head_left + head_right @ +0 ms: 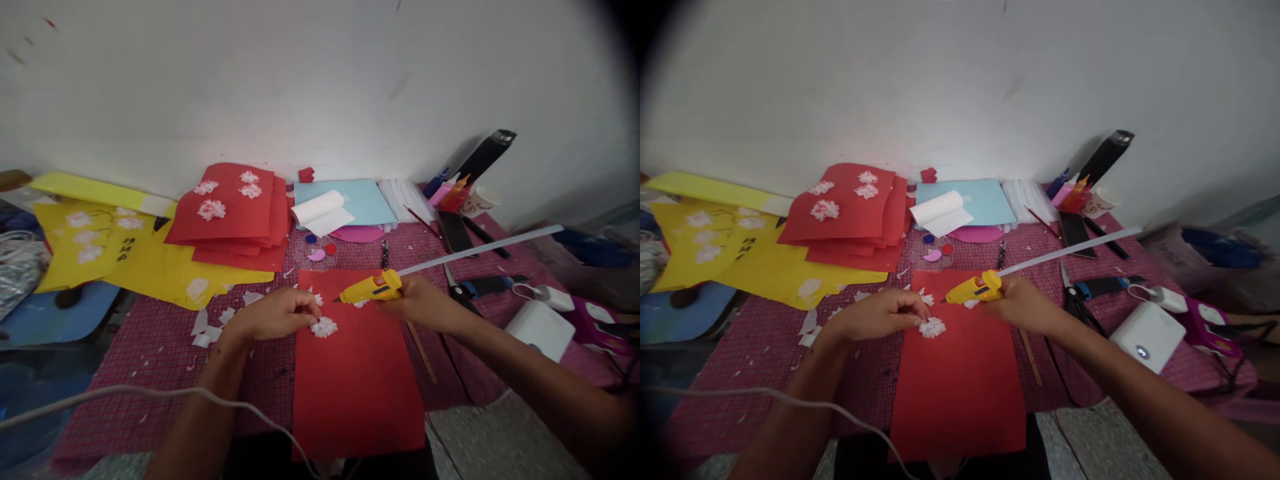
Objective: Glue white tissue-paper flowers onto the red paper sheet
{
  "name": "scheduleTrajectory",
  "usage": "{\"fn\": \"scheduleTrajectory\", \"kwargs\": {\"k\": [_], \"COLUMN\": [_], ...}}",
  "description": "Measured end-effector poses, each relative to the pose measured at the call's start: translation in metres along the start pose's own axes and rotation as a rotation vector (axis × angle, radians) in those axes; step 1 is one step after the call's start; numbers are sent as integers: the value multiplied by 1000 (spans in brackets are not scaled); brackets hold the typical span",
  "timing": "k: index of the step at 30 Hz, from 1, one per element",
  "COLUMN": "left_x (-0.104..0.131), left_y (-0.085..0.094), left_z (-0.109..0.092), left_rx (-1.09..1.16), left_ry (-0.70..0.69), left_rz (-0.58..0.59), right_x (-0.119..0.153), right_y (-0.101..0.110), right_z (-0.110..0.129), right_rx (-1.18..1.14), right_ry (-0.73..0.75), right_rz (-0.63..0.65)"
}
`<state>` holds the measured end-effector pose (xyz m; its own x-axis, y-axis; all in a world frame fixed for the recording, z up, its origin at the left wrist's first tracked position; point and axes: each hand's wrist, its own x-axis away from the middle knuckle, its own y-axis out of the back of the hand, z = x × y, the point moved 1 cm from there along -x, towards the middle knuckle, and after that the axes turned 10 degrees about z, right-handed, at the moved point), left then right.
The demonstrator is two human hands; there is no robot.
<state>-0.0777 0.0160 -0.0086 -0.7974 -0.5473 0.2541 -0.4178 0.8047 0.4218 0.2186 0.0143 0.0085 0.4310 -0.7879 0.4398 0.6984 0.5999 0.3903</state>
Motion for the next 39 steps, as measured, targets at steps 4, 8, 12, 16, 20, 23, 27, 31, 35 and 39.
{"fn": "scheduleTrajectory", "kwargs": {"k": [4,8,12,16,20,23,27,31,35,39], "left_x": [4,9,12,11,10,9,9,9,9,8], "left_y": [2,5,7,6,4,3,3,3,3,3], "left_z": [0,-2,-2,-3,0,2,3,3,3,3], "left_rx": [8,-17,-72,-74,-53,-54,-85,-90,-131,-136], "left_ry": [-19,-11,24,22,11,3,9,-4,11,13], "left_rz": [-21,-108,-112,-120,-147,-156,-135,-144,-118,-120], "right_x": [-9,-16,-23,-30,-38,-41,-43,-43,-44,-42], "right_y": [-2,-4,-8,-10,-12,-14,-15,-15,-16,-18], "right_z": [9,18,28,34,33,33,34,32,31,34], "right_rx": [64,145,254,311,336,348,365,372,403,446], "right_ry": [11,3,-18,-18,-43,-54,-64,-53,-41,-26], "right_rz": [56,99,143,146,158,183,221,252,243,200]}}
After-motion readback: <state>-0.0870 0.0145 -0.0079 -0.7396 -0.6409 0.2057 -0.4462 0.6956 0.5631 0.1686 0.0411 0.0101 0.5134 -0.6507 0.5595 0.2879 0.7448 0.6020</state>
